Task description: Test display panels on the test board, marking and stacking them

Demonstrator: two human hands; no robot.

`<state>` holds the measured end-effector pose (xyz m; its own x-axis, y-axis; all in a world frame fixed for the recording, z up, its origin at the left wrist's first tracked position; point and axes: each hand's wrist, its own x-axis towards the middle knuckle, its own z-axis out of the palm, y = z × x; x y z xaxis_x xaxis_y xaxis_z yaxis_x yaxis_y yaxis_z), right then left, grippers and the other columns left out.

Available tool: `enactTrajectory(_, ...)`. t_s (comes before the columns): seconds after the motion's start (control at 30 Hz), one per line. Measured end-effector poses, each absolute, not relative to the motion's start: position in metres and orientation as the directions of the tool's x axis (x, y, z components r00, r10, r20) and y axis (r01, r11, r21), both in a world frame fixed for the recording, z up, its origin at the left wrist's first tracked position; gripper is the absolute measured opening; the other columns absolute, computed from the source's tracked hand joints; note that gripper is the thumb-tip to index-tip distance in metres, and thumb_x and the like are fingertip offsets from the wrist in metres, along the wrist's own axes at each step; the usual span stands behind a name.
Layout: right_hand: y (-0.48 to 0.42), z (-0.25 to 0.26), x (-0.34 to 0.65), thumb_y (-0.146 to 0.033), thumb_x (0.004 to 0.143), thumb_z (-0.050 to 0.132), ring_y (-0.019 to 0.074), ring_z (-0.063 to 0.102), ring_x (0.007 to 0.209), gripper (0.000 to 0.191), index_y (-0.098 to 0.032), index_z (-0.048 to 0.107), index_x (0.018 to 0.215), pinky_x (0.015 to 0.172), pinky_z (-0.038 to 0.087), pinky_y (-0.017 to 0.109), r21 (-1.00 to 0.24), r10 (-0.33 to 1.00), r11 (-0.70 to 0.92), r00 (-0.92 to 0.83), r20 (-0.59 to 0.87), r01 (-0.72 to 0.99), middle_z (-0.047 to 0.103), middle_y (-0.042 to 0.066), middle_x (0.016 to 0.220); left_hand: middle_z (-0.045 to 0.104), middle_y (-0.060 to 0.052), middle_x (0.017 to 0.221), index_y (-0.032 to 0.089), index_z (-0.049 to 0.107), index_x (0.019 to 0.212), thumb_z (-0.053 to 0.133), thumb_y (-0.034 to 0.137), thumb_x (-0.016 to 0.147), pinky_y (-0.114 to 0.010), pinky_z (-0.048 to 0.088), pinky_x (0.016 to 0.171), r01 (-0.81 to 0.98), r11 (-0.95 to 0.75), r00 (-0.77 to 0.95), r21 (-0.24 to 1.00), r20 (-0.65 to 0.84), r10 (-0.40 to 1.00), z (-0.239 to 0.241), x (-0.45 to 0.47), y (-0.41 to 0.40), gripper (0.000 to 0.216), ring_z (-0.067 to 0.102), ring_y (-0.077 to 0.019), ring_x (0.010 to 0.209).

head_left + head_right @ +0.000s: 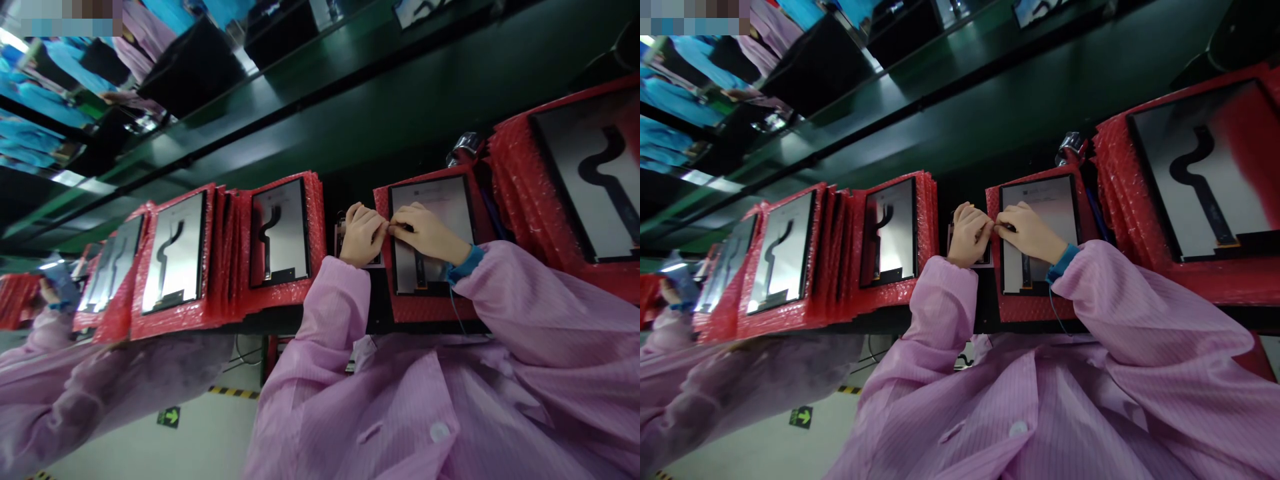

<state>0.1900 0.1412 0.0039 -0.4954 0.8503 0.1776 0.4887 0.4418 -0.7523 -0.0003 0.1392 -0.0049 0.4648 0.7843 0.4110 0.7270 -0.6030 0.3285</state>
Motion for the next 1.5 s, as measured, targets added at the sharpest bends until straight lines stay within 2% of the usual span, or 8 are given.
enactTrajectory(0.17,0.145,0.015,0.201,-0.039,0.094,0.05,0.0196,0.058,0.085,0.026,-0.018,0.061,0.082,0.084,0.043,0.035,-0.857,0.873,0.277,-0.486,0.037,0.434,0.066,0.008,0.089,0.067,-0.004,0.088,0.023,0.057,0.083,0.03,0.041,0.108,-0.041,0.046,0.107,0.659,-0.516,0.199,0.548,0.534,0.822,-0.006,0.0,0.142,0.042,0.063,-0.0188,0.095)
enactTrajectory(0.33,0.16,0.013,0.226,-0.049,0.102,0.035,0.0231,0.063,0.095,0.043,-0.018,0.065,0.095,0.092,0.048,0.04,-0.891,0.972,0.172,-0.22,0.084,0.42,0.069,0.011,0.096,0.049,-0.012,0.142,0.028,0.039,0.141,0.012,0.04,0.11,-0.041,0.044,0.117,0.637,-0.245,-0.427,0.73,0.6,0.677,-0.004,0.006,0.116,0.043,0.051,-0.017,0.137)
enactTrajectory(0.5,0.18,-0.002,0.238,-0.026,0.097,0.041,0.0337,0.049,0.129,0.036,-0.012,0.064,0.12,0.114,0.035,0.054,-0.597,0.963,0.213,-0.063,0.262,0.773,0.06,0.018,0.13,0.031,-0.017,0.159,0.028,0.037,0.15,0.051,0.046,0.102,-0.056,0.036,0.123,0.738,-0.415,0.093,0.532,0.529,0.844,-0.01,0.024,0.04,0.053,0.029,-0.0313,0.155)
enactTrajectory(0.67,0.198,-0.015,0.237,-0.022,0.097,0.041,0.0381,0.045,0.129,0.03,-0.009,0.063,0.114,0.109,0.034,0.063,-0.525,0.959,0.211,-0.07,0.276,0.824,0.058,0.021,0.123,0.014,-0.02,0.169,0.026,0.024,0.161,0.06,0.042,0.098,-0.059,0.04,0.12,0.736,-0.555,0.422,0.387,0.379,0.824,-0.032,0.036,-0.005,0.074,0.018,-0.0387,0.159)
enactTrajectory(1.0,0.184,0.037,0.239,-0.011,0.098,0.03,0.0305,0.049,0.12,0.028,-0.015,0.055,0.109,0.108,0.036,0.049,-0.541,0.98,0.147,-0.048,0.194,0.828,0.059,0.017,0.117,0.005,-0.02,0.172,0.029,0.018,0.163,0.074,0.051,0.088,-0.065,0.031,0.123,0.69,-0.433,0.265,0.581,0.354,0.897,-0.029,0.027,0.001,0.096,0.009,-0.0402,0.161)
enactTrajectory(1.13,0.169,0.063,0.245,-0.019,0.101,0.028,0.0288,0.05,0.112,0.024,-0.021,0.051,0.105,0.104,0.037,0.046,-0.59,0.959,0.15,0.029,0.283,0.793,0.06,0.014,0.116,0.027,-0.021,0.166,0.03,0.007,0.162,0.062,0.059,0.094,-0.055,0.042,0.12,0.552,-0.346,0.088,0.759,0.359,0.929,-0.022,0.035,0.007,0.092,0.034,-0.0329,0.155)
enactTrajectory(1.3,0.16,0.07,0.248,-0.023,0.101,0.03,0.0285,0.053,0.11,0.021,-0.023,0.051,0.097,0.104,0.04,0.045,-0.683,0.928,0.147,0.14,0.347,0.715,0.061,0.015,0.114,0.071,-0.012,0.117,0.024,0.049,0.136,0.051,0.06,0.1,-0.04,0.061,0.096,0.489,-0.237,0.026,0.84,0.257,0.966,-0.009,0.054,0.013,0.051,0.072,-0.0246,0.114)
enactTrajectory(1.5,0.153,0.069,0.245,-0.034,0.105,0.024,0.023,0.06,0.109,0.032,-0.024,0.054,0.113,0.101,0.047,0.041,-0.758,0.873,0.246,0.201,0.444,0.604,0.064,0.011,0.115,0.071,-0.004,0.09,0.023,0.063,0.104,0.06,0.065,0.092,-0.031,0.061,0.072,0.539,-0.125,-0.145,0.833,0.237,0.961,0.032,-0.012,0.016,0.044,0.07,-0.0183,0.08)
